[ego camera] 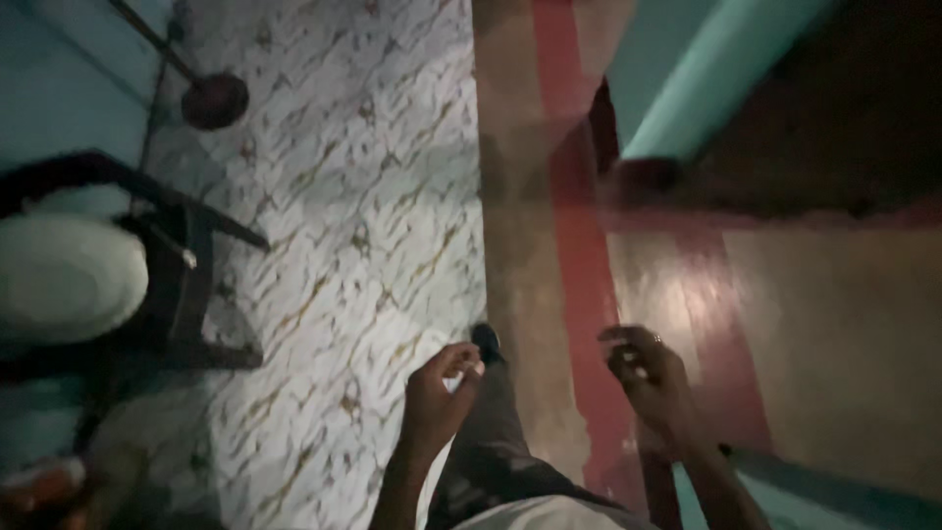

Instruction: The person picks up a dark green garment from a wooden table, walks to a wall-mounted clothesline, and drapes it over the line. They then return, pick up a white garment, and hang it on the same line, adjusting both items to fit among other hanging clothes.

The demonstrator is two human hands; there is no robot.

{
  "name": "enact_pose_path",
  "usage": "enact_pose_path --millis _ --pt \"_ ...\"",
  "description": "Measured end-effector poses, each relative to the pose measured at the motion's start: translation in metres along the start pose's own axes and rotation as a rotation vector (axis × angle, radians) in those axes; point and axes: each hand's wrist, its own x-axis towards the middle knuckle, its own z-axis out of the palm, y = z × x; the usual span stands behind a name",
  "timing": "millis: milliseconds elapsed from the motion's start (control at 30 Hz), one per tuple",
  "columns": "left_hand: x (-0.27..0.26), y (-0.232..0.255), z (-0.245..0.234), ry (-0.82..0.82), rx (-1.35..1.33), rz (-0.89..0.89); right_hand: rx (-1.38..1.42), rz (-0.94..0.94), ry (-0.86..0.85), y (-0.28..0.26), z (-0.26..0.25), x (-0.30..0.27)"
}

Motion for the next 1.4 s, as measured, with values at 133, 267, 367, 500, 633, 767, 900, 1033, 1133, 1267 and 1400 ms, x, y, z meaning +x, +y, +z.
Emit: enact_pose_path --millis 133,267,367,500,633,767,900,1033,1133,1267,1400 --pt "0.130 0.028 0.002 -0.162 -0.007 -0.018 0.130 0.071 0.032 -0.020 -0.009 0.093" --pt "0.255 0.076 0.003 -0.174 0.089 0.190 0.154 0.064 0.078 -0.050 -0.017 0.178" --pt "0.335 0.114 0.003 -0.197 0.093 0.246 0.171 -0.158 0.129 -0.077 -0.023 0.240" --pt "0.423 0.135 0.011 -0.230 0.085 0.211 0.142 0.001 0.123 -0.092 -0.018 0.324" --pt "0.487 0.121 0.024 -0.317 0.135 -0.032 0.086 0.032 0.079 -0.086 -0.011 0.408" --pt "0.570 0.113 0.039 -0.294 0.045 -0.040 0.126 0.092 0.010 -0.087 -0.021 0.517" --pt "0.667 0.131 0.036 -0.192 0.057 0.063 -0.122 -0.089 -0.013 -0.121 -0.042 0.641" --pt "0.747 0.154 0.031 -0.147 0.090 0.042 -0.029 -0.351 -0.044 -0.171 -0.075 0.742" --pt "0.810 0.160 0.041 -0.080 0.091 -0.036 0.047 -0.504 0.007 -0.207 -0.083 0.815" --pt "0.890 0.140 0.051 -0.165 -0.004 -0.097 0.060 -0.473 -0.018 -0.209 -0.083 0.891" --pt "0.982 0.132 0.057 -0.193 0.026 -0.149 0.014 -0.363 0.040 -0.197 -0.073 0.973"
